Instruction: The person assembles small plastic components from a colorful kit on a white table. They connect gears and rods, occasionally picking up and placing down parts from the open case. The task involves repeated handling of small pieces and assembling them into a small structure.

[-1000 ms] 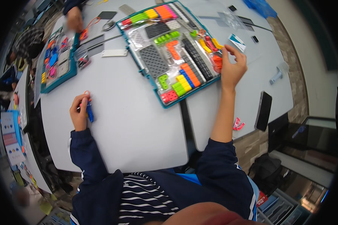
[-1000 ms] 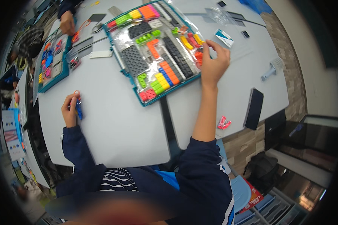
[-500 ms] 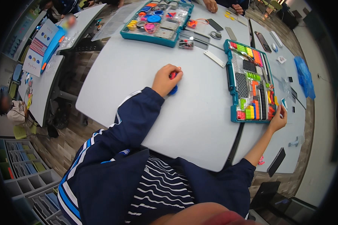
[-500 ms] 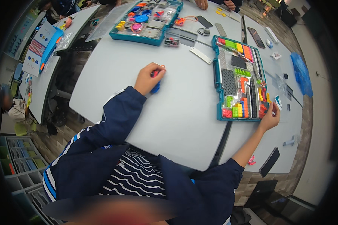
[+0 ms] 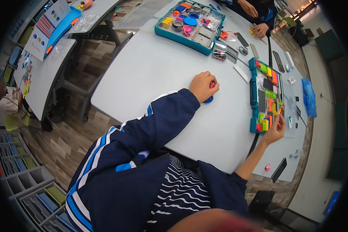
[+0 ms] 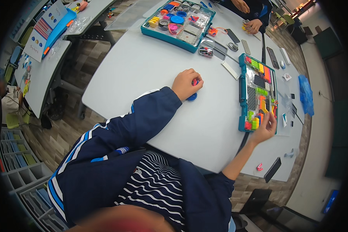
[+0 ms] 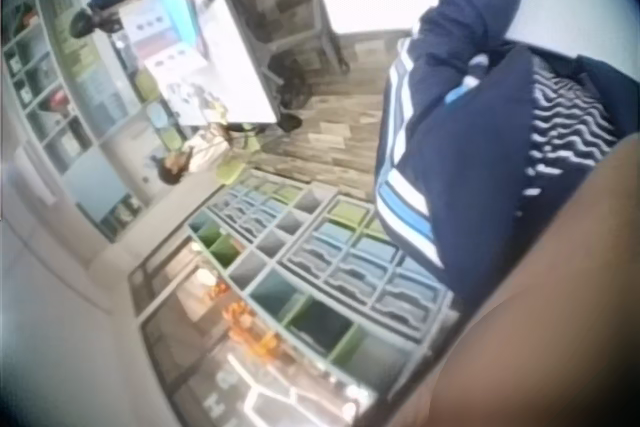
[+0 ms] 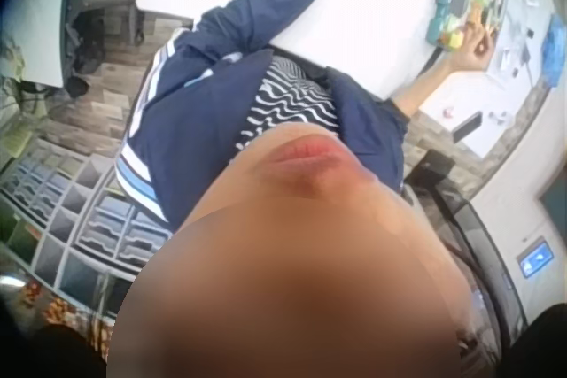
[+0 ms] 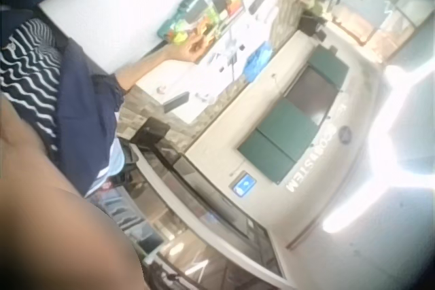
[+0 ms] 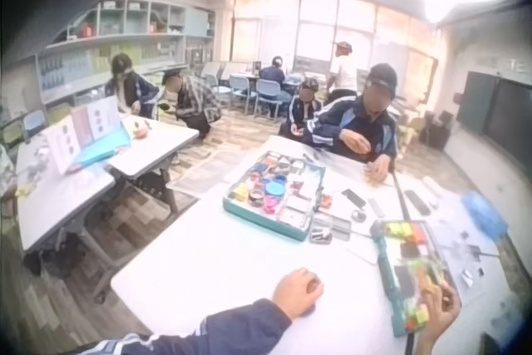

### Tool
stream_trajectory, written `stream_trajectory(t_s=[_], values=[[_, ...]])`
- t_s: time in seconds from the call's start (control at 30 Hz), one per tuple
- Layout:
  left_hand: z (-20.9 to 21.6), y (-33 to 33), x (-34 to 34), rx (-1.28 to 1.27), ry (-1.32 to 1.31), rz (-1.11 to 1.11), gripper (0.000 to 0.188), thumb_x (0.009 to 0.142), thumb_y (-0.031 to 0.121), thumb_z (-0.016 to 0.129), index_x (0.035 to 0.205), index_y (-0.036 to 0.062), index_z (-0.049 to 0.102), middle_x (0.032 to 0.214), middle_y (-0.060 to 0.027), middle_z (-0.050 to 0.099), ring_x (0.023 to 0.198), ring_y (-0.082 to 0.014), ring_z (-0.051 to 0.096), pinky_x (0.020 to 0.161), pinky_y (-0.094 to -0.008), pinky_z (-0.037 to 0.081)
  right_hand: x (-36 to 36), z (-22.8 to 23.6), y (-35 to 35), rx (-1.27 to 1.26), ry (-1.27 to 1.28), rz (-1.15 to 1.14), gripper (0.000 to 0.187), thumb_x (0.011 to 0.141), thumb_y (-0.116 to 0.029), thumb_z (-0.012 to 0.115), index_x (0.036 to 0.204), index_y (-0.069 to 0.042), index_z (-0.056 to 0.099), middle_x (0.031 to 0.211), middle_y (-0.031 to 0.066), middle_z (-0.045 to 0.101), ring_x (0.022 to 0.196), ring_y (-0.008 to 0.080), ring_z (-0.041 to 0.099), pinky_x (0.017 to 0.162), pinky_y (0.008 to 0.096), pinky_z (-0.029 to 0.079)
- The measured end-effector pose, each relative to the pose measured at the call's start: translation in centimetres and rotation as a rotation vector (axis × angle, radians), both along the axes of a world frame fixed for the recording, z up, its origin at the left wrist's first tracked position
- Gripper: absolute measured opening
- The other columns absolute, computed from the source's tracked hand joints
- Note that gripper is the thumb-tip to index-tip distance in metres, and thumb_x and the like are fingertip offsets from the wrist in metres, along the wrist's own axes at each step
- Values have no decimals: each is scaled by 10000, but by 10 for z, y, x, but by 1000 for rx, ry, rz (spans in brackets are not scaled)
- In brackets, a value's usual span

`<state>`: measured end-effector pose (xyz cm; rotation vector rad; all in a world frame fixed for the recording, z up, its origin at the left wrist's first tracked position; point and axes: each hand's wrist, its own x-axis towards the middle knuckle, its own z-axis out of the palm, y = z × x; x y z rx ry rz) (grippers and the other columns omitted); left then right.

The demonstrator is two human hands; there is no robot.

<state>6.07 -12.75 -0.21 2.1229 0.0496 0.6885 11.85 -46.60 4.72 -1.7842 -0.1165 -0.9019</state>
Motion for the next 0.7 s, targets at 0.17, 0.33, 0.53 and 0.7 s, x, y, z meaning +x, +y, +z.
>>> stream_trajectory(t_s=[0.17,0.33,0.53,0.7], values=[[0,3,1,-79,29,-32,140,831,213,707,817,74,699,838,-69,622,825,-245,601,766,-370,489,-17,-26,76,-108,141,169,153,912,-108,727,1032,-12,732,954,31,703,778,73,590,685,218,453],[2,3,2,-108,14,-60,151,818,222,700,772,78,694,821,-88,620,842,-276,602,787,-401,491,-28,-36,93,-198,271,187,135,906,-97,720,1016,-20,731,939,24,708,743,57,547,657,212,442],[2,4,1,-150,18,-67,140,827,206,695,797,70,707,845,-93,643,860,-274,608,798,-390,499,-28,-41,92,-178,245,247,132,908,-88,706,1010,-8,725,899,21,699,716,58,567,650,205,452],[4,4,0,-136,44,-70,128,846,188,694,851,63,720,871,-85,653,859,-256,623,784,-358,495,-27,-41,91,-158,268,265,126,899,-72,707,1003,-2,725,875,17,694,684,56,564,643,205,455]])
